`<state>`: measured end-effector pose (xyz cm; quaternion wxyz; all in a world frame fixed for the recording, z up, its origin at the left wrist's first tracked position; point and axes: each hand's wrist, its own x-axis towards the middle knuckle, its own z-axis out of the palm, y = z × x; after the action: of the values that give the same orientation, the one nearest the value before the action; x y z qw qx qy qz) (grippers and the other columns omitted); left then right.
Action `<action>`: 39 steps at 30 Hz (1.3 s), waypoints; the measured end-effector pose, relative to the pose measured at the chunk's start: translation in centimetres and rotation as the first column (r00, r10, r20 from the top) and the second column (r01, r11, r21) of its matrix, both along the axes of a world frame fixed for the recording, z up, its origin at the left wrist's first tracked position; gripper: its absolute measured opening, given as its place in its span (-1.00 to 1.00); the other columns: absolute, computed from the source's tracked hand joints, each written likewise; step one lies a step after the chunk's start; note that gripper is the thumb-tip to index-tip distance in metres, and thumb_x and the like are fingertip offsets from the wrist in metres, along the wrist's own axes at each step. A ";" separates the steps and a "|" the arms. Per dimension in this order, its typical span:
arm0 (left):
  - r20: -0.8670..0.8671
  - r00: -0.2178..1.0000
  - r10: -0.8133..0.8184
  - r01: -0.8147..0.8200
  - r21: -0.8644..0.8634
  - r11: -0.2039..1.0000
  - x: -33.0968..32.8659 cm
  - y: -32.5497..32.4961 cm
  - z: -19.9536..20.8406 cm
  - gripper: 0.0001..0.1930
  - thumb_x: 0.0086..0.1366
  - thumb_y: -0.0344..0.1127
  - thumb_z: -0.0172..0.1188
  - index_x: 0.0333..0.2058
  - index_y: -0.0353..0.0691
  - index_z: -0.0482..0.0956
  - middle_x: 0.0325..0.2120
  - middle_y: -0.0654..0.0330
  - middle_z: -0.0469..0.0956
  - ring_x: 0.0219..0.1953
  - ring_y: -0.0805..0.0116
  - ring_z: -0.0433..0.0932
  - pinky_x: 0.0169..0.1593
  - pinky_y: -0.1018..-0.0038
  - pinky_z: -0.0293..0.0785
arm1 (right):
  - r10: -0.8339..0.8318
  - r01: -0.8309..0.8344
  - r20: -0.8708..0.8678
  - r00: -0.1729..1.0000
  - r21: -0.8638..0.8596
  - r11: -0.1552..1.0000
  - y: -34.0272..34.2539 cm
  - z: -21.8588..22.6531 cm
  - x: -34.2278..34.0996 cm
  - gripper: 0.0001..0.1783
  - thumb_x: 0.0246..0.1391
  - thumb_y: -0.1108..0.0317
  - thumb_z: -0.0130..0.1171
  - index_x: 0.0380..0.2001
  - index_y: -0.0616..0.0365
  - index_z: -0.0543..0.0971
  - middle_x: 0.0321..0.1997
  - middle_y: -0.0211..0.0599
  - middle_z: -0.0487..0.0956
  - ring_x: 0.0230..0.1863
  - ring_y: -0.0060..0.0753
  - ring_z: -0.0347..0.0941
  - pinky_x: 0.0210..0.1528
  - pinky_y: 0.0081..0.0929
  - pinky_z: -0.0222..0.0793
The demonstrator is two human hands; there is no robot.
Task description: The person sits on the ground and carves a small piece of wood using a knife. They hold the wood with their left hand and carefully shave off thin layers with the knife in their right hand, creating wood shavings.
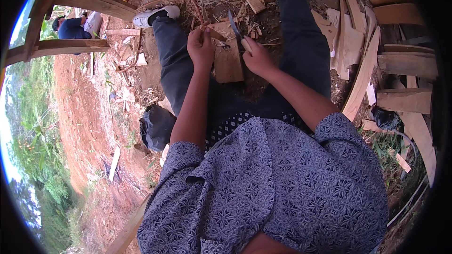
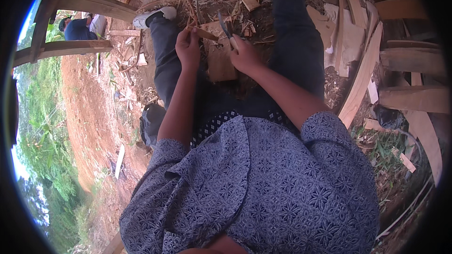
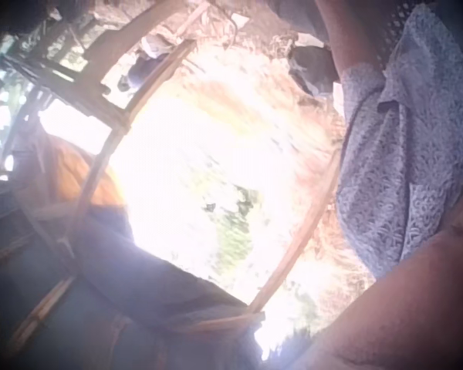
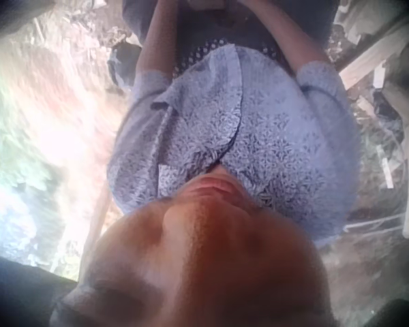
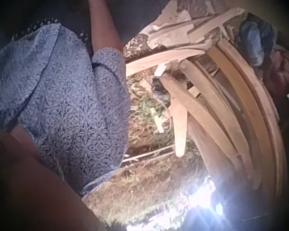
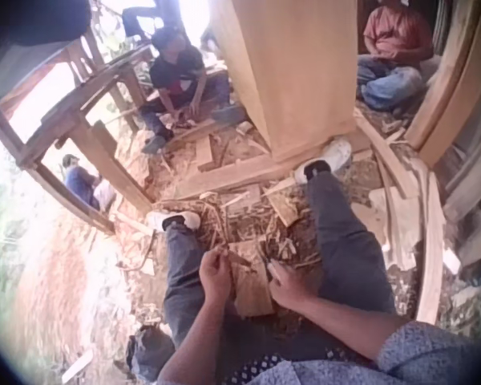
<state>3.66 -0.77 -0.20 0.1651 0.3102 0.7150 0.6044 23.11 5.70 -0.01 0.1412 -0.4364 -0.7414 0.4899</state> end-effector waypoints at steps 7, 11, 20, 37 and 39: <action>0.135 0.991 0.011 -0.021 0.072 0.997 0.0 1.4 -2.1 -0.86 0.42 -0.40 0.20 -0.17 -0.37 0.64 -0.24 0.25 0.58 -0.11 0.54 0.55 -0.07 0.60 0.42 | 0.082 -0.083 0.046 0.996 0.031 0.996 -0.1 -5.6 -1.5 -0.34 0.19 0.37 0.06 0.39 -0.11 0.31 -0.15 0.17 0.60 -0.07 0.21 0.56 -0.03 -0.07 0.46; -0.083 0.996 0.031 -0.031 0.007 1.000 -0.7 1.5 -2.5 -0.82 0.35 -0.44 0.26 -0.10 -0.29 0.68 -0.22 0.19 0.58 -0.25 0.53 0.55 -0.17 0.58 0.44 | 0.121 -0.119 0.092 0.988 -0.028 0.993 -0.4 -7.0 -1.3 -0.36 0.20 0.35 0.07 0.37 -0.14 0.34 -0.12 0.20 0.60 -0.05 0.23 0.55 -0.02 -0.08 0.46; -0.177 0.977 0.120 -0.137 -0.092 0.986 -0.3 1.3 -0.5 -0.84 0.26 -0.41 0.36 -0.31 -0.36 0.58 -0.50 0.21 0.55 -0.45 0.51 0.49 -0.31 0.50 0.45 | -0.025 -0.001 -0.080 0.996 -0.304 0.953 0.1 -7.6 -2.2 -0.46 0.35 0.27 0.02 0.37 0.02 0.33 0.12 0.10 0.58 0.09 0.01 0.58 0.10 -0.29 0.44; -0.188 0.977 0.099 -0.127 -0.141 0.982 0.5 1.1 0.2 -0.81 0.25 -0.42 0.36 -0.41 -0.34 0.50 -0.51 0.15 0.56 -0.47 0.46 0.52 -0.36 0.48 0.44 | 0.216 -0.216 0.367 0.905 -0.041 0.976 -0.4 -5.3 -2.1 -0.36 0.26 0.36 0.05 0.41 -0.13 0.27 -0.05 0.15 0.60 -0.13 0.23 0.57 -0.06 -0.08 0.50; -0.236 0.968 0.086 -0.121 -0.142 0.982 0.1 0.7 -0.1 -0.81 0.26 -0.40 0.36 -0.39 -0.33 0.50 -0.50 0.18 0.56 -0.45 0.49 0.51 -0.35 0.51 0.44 | 0.214 -0.211 0.359 0.909 -0.048 0.976 -0.2 -5.2 -2.6 -0.38 0.29 0.33 0.03 0.41 -0.15 0.27 -0.05 0.11 0.61 -0.18 0.23 0.58 -0.12 -0.10 0.52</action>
<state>3.71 -0.04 -0.34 0.0736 0.3259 0.7893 0.5151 20.55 5.50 -5.24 -0.0536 -0.4365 -0.7956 0.4167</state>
